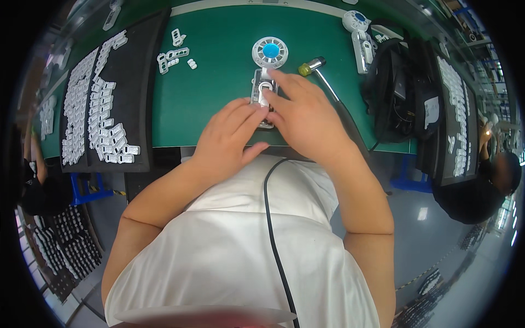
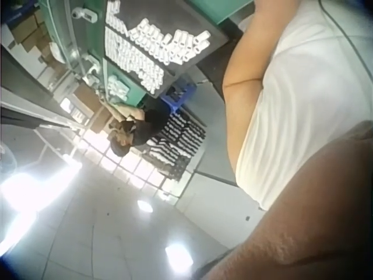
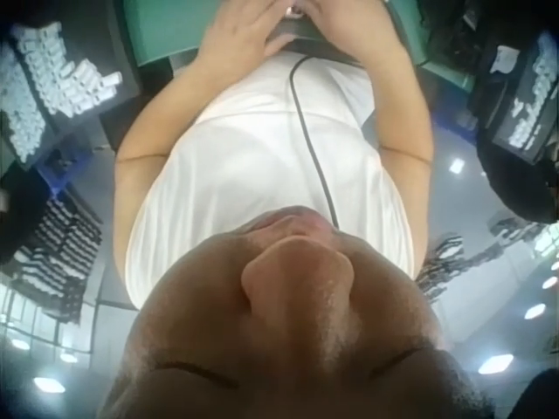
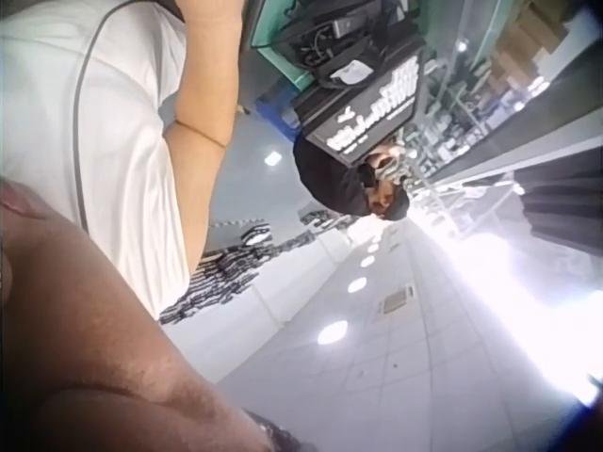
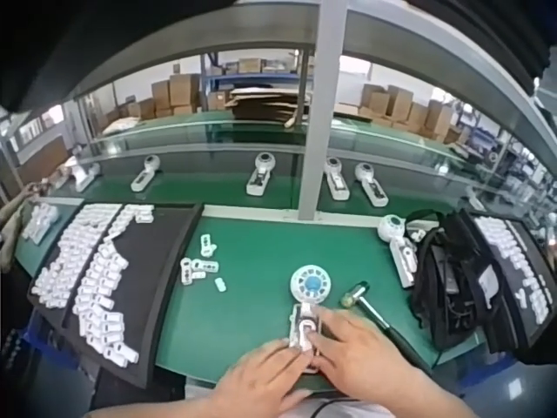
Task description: Assembling plastic handheld fan components by inserting internal parts and securing them using a small mallet.
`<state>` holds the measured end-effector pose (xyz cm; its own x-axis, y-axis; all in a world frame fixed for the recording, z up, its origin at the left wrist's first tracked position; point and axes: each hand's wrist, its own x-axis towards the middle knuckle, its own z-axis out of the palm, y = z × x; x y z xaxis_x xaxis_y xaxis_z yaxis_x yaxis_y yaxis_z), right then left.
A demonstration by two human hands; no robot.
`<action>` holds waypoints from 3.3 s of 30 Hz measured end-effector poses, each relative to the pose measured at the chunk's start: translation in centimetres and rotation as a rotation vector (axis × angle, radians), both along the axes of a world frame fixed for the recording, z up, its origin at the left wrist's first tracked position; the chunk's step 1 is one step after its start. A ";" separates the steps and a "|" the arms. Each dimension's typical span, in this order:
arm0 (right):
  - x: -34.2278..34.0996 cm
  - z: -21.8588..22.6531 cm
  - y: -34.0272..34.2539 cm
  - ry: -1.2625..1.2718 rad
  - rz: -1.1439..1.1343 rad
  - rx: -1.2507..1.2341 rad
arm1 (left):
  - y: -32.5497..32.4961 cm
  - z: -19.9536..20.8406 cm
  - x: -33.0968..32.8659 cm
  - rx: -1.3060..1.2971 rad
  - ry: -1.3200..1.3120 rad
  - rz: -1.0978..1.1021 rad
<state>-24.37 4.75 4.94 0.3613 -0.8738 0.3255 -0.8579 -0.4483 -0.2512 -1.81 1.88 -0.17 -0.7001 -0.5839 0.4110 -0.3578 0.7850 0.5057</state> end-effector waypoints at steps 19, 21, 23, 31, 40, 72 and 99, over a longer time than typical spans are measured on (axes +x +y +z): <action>-2.0 0.0 7.5 -0.368 -0.073 0.091 | 0.6 -0.5 -0.8 -0.300 -0.059 0.081; -1.9 -0.1 7.5 -0.441 -0.032 -0.008 | 0.5 -0.6 -0.8 -0.303 -0.050 0.088; -1.4 -0.5 6.3 -0.217 -0.105 0.237 | 0.4 -0.7 -0.9 -0.317 -0.031 0.091; -3.2 -2.4 8.0 -0.478 -0.028 -0.046 | 0.4 -0.2 -0.9 -0.298 -0.035 0.064; -2.3 1.4 8.4 -0.359 -0.303 0.343 | 0.0 -0.3 -0.8 -0.259 -0.035 0.063; -8.0 0.4 5.1 0.148 -0.556 0.267 | -1.3 1.0 -1.1 -0.052 -0.022 0.071; -15.3 -0.5 -35.4 0.173 -0.445 0.426 | -24.6 8.7 -3.5 0.076 -0.428 0.446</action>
